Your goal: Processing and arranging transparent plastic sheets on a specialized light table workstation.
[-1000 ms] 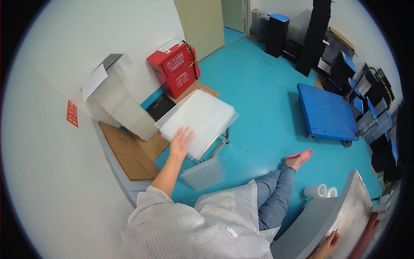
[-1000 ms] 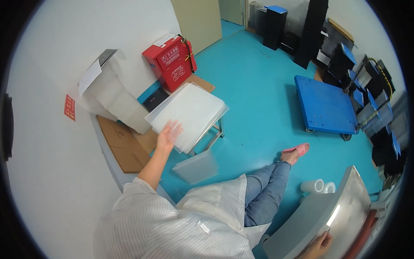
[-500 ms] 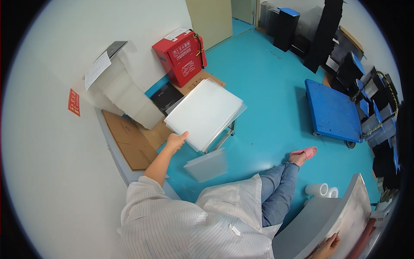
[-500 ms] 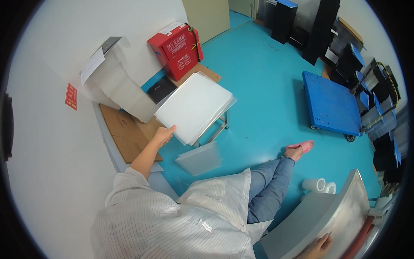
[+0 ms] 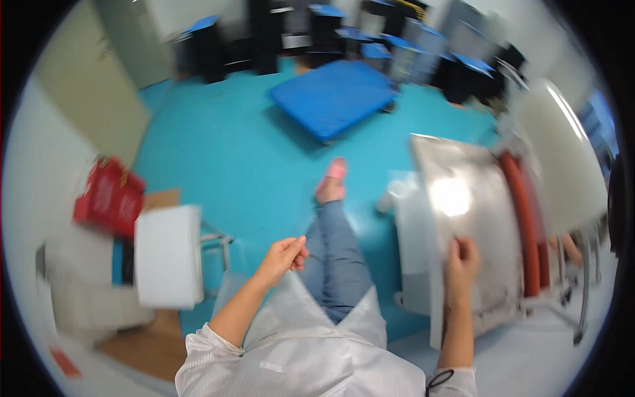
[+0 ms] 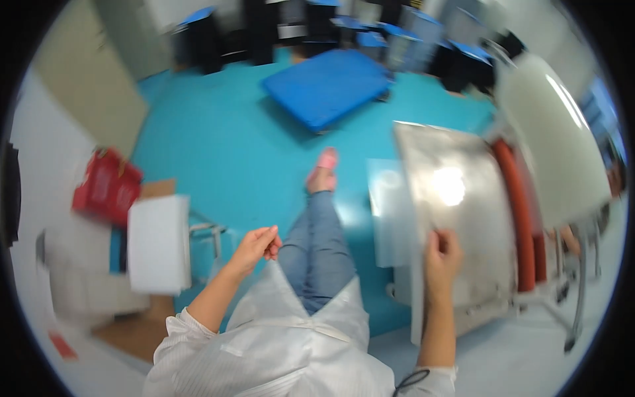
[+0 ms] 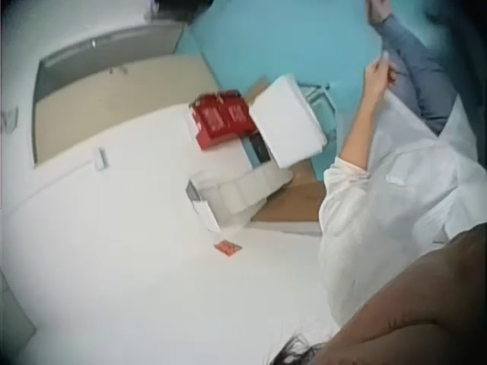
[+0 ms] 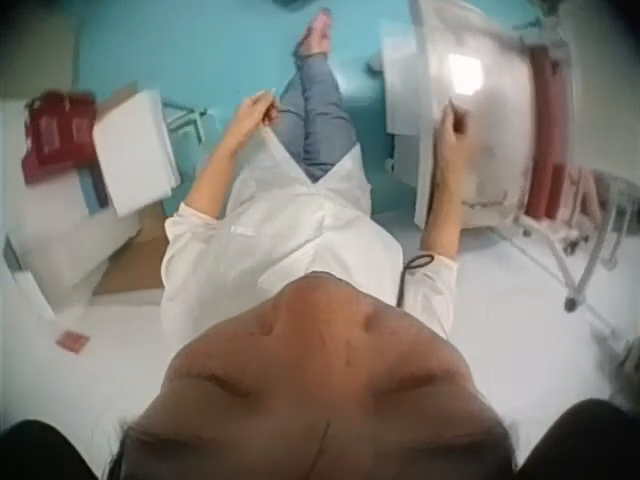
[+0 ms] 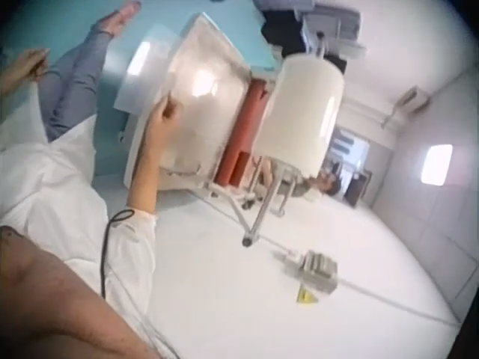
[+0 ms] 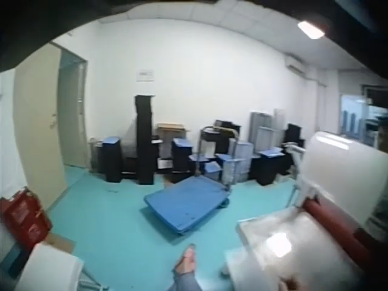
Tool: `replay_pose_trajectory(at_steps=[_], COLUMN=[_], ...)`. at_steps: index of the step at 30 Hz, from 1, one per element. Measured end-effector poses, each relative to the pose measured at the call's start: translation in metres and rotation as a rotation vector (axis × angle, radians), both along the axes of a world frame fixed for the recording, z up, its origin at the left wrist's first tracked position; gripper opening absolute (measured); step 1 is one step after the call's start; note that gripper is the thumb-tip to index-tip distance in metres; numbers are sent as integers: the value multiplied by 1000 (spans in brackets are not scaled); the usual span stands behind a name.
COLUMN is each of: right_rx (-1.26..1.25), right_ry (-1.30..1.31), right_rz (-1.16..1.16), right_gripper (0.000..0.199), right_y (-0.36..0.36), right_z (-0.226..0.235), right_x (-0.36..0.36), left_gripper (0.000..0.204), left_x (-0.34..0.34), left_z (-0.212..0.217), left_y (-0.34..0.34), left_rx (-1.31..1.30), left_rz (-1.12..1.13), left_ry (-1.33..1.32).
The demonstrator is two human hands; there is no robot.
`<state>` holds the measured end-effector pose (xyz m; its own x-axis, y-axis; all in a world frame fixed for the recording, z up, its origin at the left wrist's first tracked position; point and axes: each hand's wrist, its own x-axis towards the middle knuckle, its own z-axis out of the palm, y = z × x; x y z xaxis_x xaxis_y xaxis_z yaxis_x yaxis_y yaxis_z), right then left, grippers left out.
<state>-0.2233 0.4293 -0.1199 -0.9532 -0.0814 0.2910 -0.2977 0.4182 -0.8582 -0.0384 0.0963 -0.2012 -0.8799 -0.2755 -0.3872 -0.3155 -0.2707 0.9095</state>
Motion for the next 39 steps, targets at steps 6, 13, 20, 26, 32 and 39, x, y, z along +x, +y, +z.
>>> replay_pose_trajectory(at_steps=[6, 13, 20, 26, 32, 39], right_rx=[167, 368, 477, 591, 633, 806], right_ry=[-20, 1, 43, -11, 22, -9], right_rz=[21, 3, -19, 52, 63, 67], right_gripper=[10, 17, 12, 13, 10, 9], right_y=[16, 20, -24, -58, -78, -84], right_z=[11, 26, 1, -1, 7, 17], right_x=[-18, -96, -171, -171, -165, -166], left_gripper=[56, 51, 47, 46, 51, 51], left_x=[-105, -127, -100, -82, -75, -80], left_z=[27, 48, 68, 91, 118, 145], left_y=[86, 105, 78, 59, 48, 53], left_rx=[823, 827, 602, 478, 373, 319], left_rz=[-337, -190, -57, 7, -33, -52], left_ry=[154, 74, 129, 152, 169, 153])
